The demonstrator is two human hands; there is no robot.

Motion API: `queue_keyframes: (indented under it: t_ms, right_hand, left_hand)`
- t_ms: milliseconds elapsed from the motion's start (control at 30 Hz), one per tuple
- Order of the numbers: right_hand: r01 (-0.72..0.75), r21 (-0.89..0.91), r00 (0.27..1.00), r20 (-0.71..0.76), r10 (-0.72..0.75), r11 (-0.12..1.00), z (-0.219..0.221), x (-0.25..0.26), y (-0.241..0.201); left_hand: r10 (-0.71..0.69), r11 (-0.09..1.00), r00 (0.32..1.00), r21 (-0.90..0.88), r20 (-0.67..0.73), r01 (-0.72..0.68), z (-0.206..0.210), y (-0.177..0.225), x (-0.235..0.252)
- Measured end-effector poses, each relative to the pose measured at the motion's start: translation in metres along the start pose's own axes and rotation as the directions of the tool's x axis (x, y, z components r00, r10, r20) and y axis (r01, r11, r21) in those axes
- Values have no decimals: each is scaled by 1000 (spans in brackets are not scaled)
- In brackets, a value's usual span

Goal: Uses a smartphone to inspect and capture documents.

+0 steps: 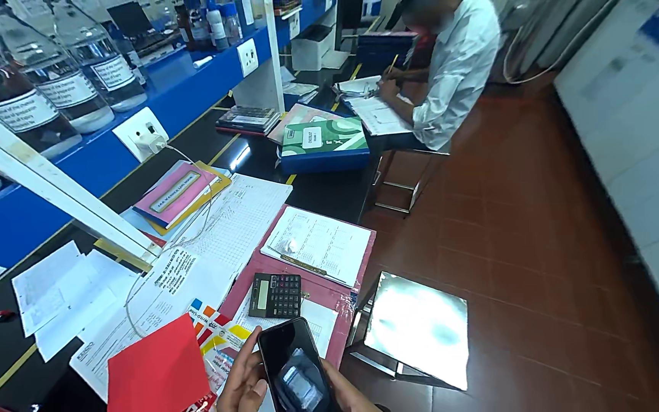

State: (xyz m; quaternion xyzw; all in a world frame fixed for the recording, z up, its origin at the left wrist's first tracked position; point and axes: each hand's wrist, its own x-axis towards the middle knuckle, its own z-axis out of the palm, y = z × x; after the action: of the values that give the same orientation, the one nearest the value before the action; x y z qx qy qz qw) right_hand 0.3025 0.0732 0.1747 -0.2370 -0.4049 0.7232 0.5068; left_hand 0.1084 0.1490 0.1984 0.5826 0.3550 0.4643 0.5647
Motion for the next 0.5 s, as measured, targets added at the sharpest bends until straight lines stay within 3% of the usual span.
queue_keyframes:
  t_ms: [500]
  right_hand:
    - [15, 36, 1000, 2, -15, 999, 3, -7, 2]
  left_hand:
    - [-4, 1000, 1000, -13, 28, 4, 4, 5, -4]
